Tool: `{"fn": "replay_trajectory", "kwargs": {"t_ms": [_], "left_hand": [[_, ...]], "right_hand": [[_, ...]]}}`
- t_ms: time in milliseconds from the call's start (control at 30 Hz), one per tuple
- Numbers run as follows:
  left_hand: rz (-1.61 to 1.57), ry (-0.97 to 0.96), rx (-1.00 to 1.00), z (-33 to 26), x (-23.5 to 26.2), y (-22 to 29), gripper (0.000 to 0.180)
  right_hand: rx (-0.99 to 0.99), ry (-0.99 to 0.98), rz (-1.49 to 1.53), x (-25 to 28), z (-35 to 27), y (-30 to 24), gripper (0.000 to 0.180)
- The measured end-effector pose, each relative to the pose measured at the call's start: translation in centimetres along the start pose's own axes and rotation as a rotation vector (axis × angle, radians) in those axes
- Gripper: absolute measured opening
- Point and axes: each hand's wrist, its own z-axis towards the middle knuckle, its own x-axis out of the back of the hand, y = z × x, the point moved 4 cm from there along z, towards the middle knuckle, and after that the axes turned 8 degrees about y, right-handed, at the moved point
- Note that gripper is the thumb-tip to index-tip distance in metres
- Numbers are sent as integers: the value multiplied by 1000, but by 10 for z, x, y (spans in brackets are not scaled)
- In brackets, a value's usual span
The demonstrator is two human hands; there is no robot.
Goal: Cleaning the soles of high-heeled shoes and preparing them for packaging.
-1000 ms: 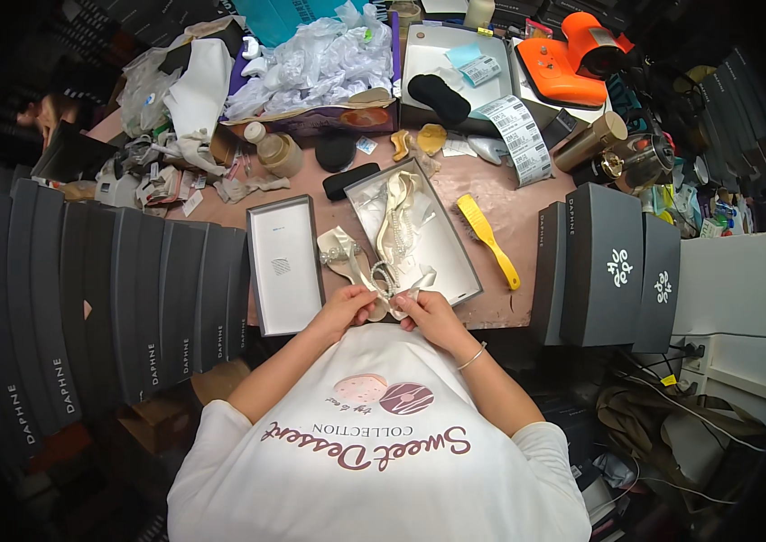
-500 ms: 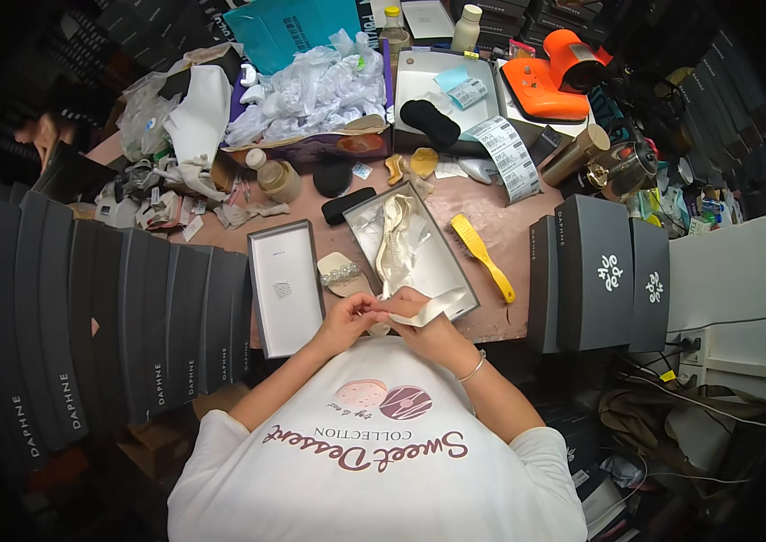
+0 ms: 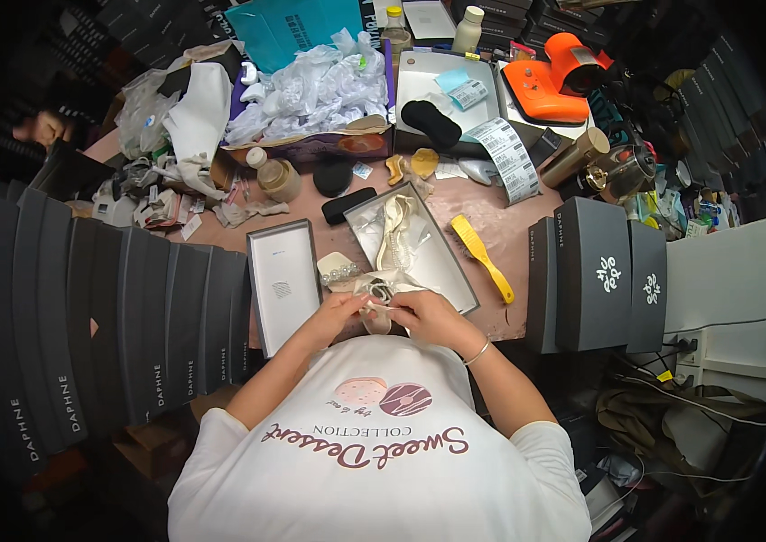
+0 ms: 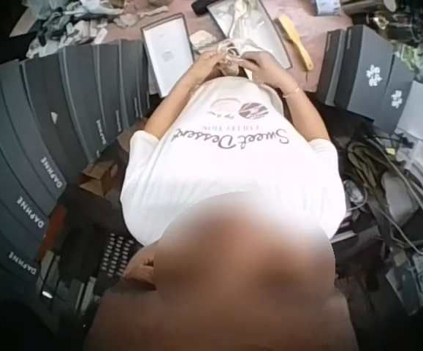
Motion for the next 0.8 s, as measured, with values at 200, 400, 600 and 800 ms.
{"fn": "replay_trajectory", "kwargs": {"t_ms": [200, 400, 600, 800], "left_hand": [[-151, -60, -49, -9, -7, 9, 21], [460, 191, -581, -12, -2, 22, 23], [724, 315, -936, -21, -15, 42, 25], [687, 535, -1075, -17, -14, 29, 22]], "right_hand": [[183, 46, 59, -16, -10, 16, 24], [51, 127, 298, -24, 19, 21, 23], [155, 380, 389, -20, 29, 29, 25], [-107, 6, 309, -20, 24, 17, 25]]}}
